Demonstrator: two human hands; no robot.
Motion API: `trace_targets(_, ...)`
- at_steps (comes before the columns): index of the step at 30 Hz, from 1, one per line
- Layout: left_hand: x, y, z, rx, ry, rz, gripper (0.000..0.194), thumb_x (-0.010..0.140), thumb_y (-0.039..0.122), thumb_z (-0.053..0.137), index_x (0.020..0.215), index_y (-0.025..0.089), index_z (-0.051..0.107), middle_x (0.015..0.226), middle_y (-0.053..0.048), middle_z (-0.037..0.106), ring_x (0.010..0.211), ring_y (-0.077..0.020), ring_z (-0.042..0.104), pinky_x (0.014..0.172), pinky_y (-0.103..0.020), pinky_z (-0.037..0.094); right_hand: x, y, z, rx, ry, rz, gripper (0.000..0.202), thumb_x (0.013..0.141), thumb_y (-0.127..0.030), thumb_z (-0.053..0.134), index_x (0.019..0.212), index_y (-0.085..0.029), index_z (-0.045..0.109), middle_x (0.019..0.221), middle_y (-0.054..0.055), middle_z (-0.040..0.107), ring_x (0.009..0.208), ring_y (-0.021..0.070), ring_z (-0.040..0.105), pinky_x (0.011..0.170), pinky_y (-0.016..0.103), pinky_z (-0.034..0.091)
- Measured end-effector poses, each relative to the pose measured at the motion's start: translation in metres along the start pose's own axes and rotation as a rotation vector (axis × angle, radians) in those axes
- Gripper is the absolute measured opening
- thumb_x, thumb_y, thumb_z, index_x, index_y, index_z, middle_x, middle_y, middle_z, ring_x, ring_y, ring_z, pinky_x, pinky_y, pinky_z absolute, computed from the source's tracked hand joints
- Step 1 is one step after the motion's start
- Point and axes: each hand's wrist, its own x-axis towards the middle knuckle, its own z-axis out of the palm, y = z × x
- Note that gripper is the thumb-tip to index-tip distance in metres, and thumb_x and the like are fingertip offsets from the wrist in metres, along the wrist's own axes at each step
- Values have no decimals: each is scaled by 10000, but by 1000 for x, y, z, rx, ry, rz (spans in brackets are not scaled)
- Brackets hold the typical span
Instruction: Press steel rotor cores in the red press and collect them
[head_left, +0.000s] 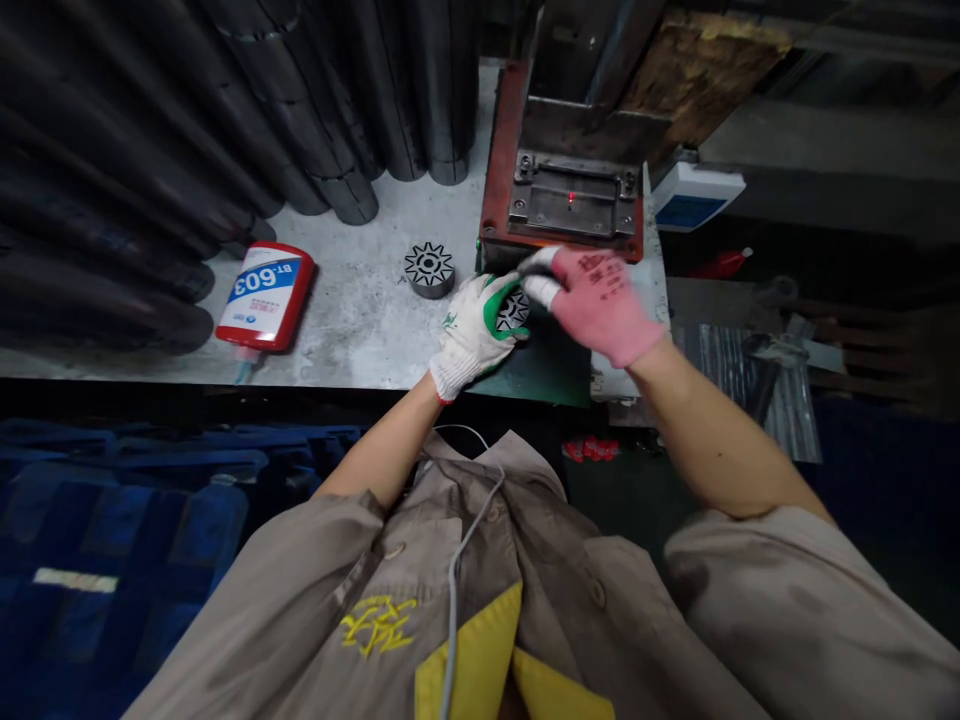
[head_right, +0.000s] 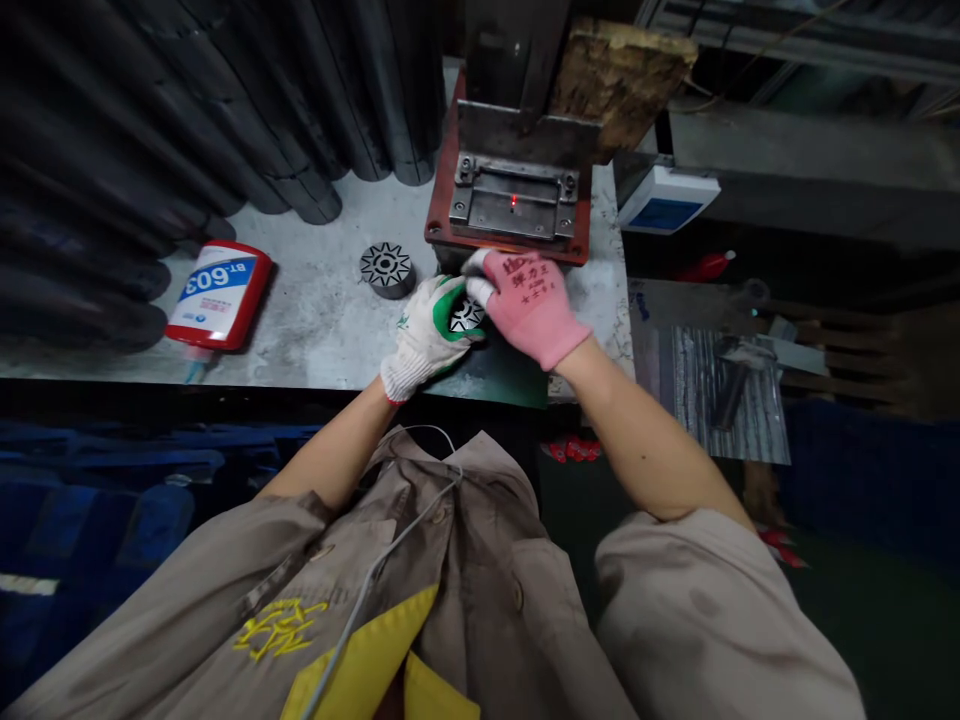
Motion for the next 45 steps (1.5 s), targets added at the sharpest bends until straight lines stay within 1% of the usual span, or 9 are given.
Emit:
trace_targets(6,-1,1,-1,26,-16,41,602,977,494,570,1495,188,550,1516,-116,622,1438,-310,540,1284,-492,364,2,-19,19,-164,-353,-25,251,1009,-264,558,1089,-148,765,1103,140,781,1083,304,696,1006,425,495)
trace_targets(13,-2,3,0,22,11,-26,874,844,784,685,1487,200,586,1451,-165,611,1383,-365,547,1225,-519,412,35,7,-35,-268,181,137,581,990,-679,562,1070,-135,752,1208,196,658,1196,419,608,1008,592,493)
trace_targets(16,-2,6,1,33,34,-79,923,811,858,661,1468,212,609,1438,-173,599,1354,-372,552,1197,-527,430,45,14,-39,-346,171,133,618,938,-720,638,916,-110,736,1193,211,639,1206,440,585,997,608,501)
trace_targets(21,-1,1,3,-9,30,-27,889,821,768,729,1484,190,601,1444,-160,621,1368,-349,550,1220,-485,425,17,13,-32,-294,150,77,555,1074,-616,455,1095,-159,768,1096,167,723,1042,335,676,918,532,537)
trace_targets(28,-1,-2,2,3,-10,25,760,877,626,722,1489,200,573,1462,-125,646,1409,-332,547,1261,-493,393,-7,18,39,-28,-116,-28,586,1110,-546,304,931,-219,756,970,76,774,936,191,707,876,373,533)
trace_targets(33,-2,0,1,-6,7,-21,808,843,669,753,1472,187,596,1468,-147,631,1391,-339,567,1223,-487,446,4,9,-2,-154,-28,-99,416,1095,-491,434,1114,-221,751,1092,89,765,1016,238,693,911,409,533)
trace_targets(37,-2,0,-5,-42,-10,-32,830,862,741,708,1492,213,588,1494,-142,621,1422,-340,545,1236,-493,438,27,10,-42,-392,152,117,533,1043,-564,567,1244,-94,718,1318,235,656,1202,377,594,968,517,486)
trace_targets(41,-4,2,-13,-66,-54,35,812,902,767,640,1509,231,578,1491,-126,637,1440,-341,548,1253,-512,419,39,19,-39,-400,158,78,532,1013,-622,587,1114,-126,749,1244,226,674,1205,374,554,958,485,464)
trace_targets(45,-3,4,-11,-44,-23,28,844,891,779,643,1509,207,576,1507,-147,620,1460,-353,532,1267,-531,395,13,13,-25,-322,109,12,461,1095,-515,426,1229,-203,738,1167,152,725,1103,319,627,896,435,484)
